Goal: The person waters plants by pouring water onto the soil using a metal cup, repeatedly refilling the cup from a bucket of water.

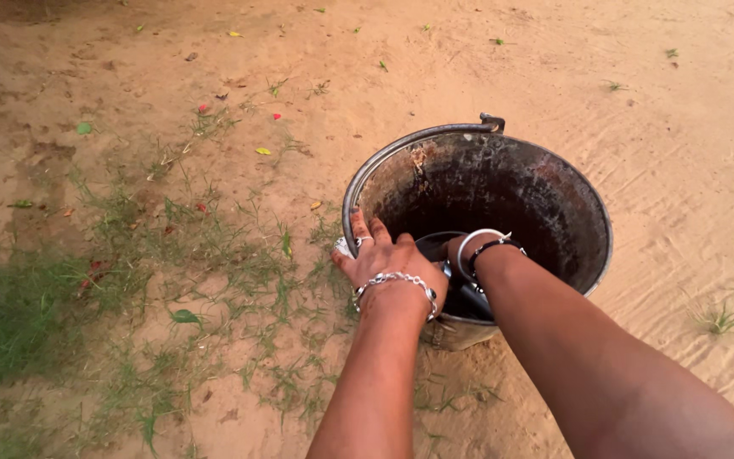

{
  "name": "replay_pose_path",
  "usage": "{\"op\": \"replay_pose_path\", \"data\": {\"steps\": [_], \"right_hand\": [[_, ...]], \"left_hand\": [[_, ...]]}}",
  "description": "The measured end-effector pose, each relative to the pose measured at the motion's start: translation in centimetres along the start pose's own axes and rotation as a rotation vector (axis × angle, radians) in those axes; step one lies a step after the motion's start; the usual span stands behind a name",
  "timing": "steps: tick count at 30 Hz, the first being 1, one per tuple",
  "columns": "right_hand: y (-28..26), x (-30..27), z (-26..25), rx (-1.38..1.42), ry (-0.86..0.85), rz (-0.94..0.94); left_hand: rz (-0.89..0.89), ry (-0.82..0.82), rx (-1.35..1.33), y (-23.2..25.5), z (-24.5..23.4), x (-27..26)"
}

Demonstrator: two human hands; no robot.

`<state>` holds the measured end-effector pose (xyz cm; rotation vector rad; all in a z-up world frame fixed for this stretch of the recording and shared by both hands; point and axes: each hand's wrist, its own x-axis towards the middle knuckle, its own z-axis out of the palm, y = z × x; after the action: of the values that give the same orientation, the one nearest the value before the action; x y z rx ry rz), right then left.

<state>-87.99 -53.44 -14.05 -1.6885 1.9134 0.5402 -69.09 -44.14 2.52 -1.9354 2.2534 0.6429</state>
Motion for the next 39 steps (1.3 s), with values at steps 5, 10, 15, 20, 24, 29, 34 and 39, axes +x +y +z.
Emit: {"op": "replay_pose_path", "data": {"steps": [5,10,15,20,24,29,34,39], "right_hand": [[-0.2,0.2,1.4,-0.027,-0.026,-0.041],[-0.7,0.8,3.1,-0.032,-0.007,-0.073],[-1.5,-0.5,3.2,-0.042,0.029,-0.098],[-1.9,-1.1,2.7,0.004,0.091,-0.063],[-1.7,-1.0,1.6,0.062,0.136,0.01],[-2.1,-3.8,-0.8,0.158,0.294,0.024],[-2.3,-7.1,-3.7,0.296,0.412,0.025],[-2.9,-9.1,-5.5,0.383,0.622,0.054]], "left_hand": [[0.005,-0.02,0.037,-0.4,0.3,-0.9],[-0.004,-0.003,0.06,-1.1,0.6,-2.4],[0.001,-0.004,0.055,-1.6,0.7,-3.2],[0.008,0.048,0.008,-2.0,1.6,-3.0],[0.075,0.274,-0.269,-3.0,3.4,-2.7],[0.118,0.415,-0.372,-3.3,4.7,-1.8],[0.225,0.201,-0.221,-4.6,3.0,-1.7],[0.252,0.187,-0.205,-5.3,2.0,-3.4]]}}
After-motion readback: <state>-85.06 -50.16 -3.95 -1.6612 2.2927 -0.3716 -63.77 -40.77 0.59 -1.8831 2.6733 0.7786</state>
